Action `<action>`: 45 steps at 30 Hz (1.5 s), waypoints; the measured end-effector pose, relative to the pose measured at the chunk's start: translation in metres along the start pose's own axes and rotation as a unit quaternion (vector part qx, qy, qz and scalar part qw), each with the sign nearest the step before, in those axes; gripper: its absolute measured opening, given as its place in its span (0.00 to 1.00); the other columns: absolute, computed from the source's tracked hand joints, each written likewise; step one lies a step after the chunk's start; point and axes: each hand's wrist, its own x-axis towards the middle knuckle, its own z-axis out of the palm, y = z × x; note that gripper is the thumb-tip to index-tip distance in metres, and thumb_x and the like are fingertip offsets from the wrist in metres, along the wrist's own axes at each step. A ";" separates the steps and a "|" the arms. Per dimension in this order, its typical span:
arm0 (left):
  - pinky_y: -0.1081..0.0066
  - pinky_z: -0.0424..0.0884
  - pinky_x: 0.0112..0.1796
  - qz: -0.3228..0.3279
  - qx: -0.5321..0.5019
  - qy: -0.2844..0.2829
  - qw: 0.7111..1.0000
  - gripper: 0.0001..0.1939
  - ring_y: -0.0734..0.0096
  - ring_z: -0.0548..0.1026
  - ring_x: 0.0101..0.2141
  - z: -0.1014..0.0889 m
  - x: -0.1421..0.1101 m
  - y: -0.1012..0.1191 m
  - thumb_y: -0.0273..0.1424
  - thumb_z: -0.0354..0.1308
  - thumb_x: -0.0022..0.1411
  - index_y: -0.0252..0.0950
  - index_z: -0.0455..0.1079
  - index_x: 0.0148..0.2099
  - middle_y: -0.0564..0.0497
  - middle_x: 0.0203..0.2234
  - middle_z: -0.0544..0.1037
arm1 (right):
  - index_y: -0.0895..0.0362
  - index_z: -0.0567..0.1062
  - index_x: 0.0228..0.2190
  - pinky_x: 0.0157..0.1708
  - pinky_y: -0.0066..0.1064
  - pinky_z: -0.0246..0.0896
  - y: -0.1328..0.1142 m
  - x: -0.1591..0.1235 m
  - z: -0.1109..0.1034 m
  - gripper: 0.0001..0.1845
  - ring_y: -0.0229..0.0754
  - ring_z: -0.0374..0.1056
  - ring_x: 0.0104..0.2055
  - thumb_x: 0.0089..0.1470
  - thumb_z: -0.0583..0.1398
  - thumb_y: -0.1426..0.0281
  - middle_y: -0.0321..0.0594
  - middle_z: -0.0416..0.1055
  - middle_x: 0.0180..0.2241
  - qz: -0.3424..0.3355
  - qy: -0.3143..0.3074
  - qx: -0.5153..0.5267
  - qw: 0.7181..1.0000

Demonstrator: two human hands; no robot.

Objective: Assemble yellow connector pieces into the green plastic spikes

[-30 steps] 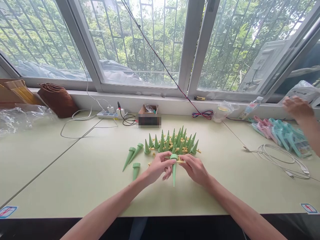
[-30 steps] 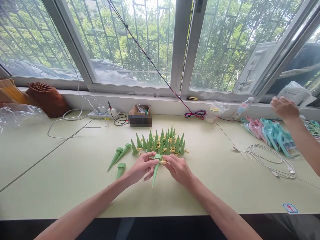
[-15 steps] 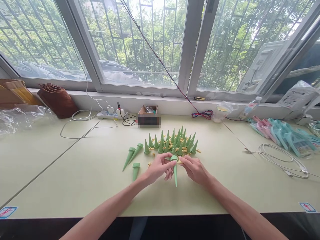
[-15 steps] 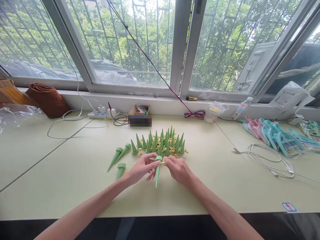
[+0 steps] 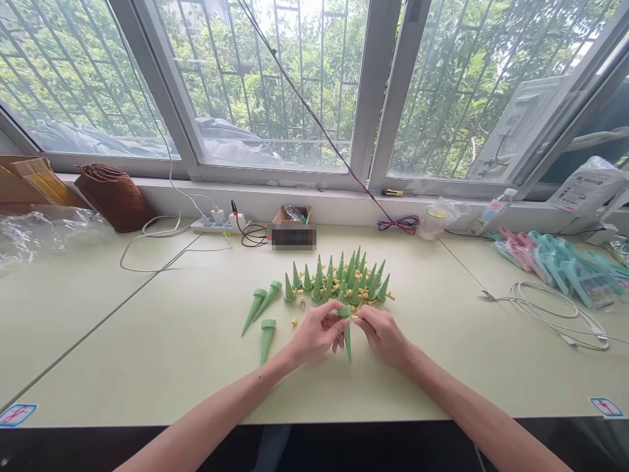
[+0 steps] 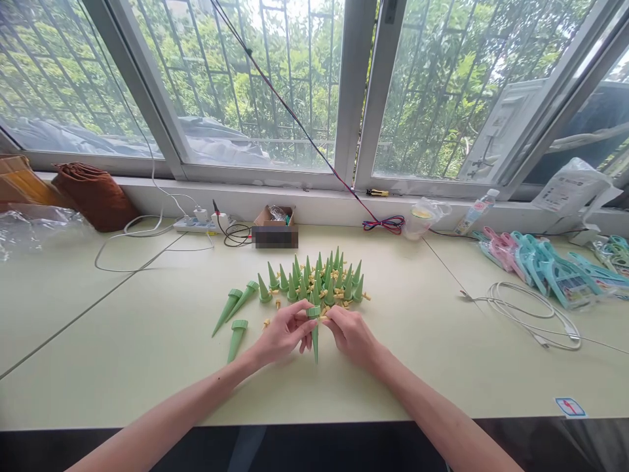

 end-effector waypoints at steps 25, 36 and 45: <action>0.75 0.67 0.19 -0.009 -0.045 0.005 0.999 0.16 0.74 0.72 0.17 0.001 0.007 0.012 0.44 0.55 0.67 0.36 0.62 0.45 0.57 0.20 0.71 | 0.57 0.68 0.32 0.23 0.27 0.54 -0.008 0.008 -0.004 0.17 0.34 0.56 0.22 0.68 0.49 0.59 0.33 0.62 0.23 0.089 0.015 0.107 0.990; 0.76 0.65 0.19 -0.035 -0.088 -0.011 0.995 0.15 0.75 0.70 0.16 0.000 0.007 0.018 0.43 0.55 0.67 0.37 0.60 0.42 0.56 0.20 0.73 | 0.57 0.71 0.43 0.25 0.27 0.64 -0.011 0.008 -0.006 0.11 0.37 0.69 0.27 0.67 0.53 0.65 0.40 0.71 0.31 0.069 0.058 0.123 0.988; 0.75 0.66 0.20 -0.056 -0.098 -0.032 0.993 0.15 0.75 0.70 0.16 -0.002 0.006 0.018 0.43 0.56 0.67 0.36 0.61 0.43 0.56 0.19 0.73 | 0.56 0.71 0.35 0.27 0.28 0.58 -0.008 0.007 -0.005 0.09 0.36 0.61 0.26 0.67 0.53 0.69 0.36 0.66 0.26 0.021 0.060 0.106 0.992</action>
